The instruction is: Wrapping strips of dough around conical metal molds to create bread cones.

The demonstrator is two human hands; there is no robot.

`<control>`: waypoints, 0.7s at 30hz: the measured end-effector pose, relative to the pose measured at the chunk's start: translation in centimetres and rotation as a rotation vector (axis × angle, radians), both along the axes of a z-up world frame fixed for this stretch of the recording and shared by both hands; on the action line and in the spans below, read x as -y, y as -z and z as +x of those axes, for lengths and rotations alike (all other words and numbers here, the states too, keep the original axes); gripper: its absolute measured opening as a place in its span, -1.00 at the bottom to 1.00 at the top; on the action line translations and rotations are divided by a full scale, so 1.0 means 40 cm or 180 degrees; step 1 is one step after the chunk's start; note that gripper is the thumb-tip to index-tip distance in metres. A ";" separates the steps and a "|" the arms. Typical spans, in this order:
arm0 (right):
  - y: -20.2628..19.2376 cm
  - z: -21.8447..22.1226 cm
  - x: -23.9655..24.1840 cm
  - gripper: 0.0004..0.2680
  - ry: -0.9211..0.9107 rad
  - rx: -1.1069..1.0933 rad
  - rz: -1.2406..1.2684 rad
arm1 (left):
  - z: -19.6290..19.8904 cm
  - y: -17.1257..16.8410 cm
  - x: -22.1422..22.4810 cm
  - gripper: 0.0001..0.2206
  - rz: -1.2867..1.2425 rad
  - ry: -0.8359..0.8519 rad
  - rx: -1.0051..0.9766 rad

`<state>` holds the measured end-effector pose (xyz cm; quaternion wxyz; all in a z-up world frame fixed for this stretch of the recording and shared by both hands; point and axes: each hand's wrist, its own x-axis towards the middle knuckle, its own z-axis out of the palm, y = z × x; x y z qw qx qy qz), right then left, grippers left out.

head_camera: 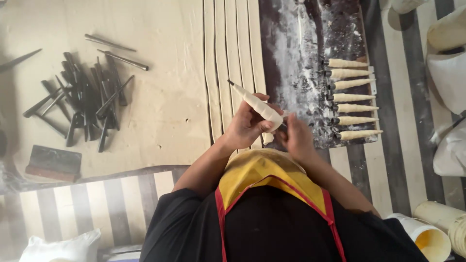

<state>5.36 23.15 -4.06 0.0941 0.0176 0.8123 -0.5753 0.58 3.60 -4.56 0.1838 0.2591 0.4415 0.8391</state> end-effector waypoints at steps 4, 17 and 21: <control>-0.014 0.006 0.003 -0.47 -0.0036 0.1316 -0.2989 | 0.001 -0.010 -0.008 -0.42 -0.0223 -0.0109 -0.0134; -0.068 0.011 0.031 -0.51 -0.0209 0.0189 -0.2230 | 0.009 0.000 0.002 -0.47 -0.0528 -0.0158 0.0017; 0.044 -0.013 -0.018 -0.42 0.0042 0.0483 -0.1206 | 0.004 -0.053 0.006 -0.44 -0.0852 -0.0126 0.0272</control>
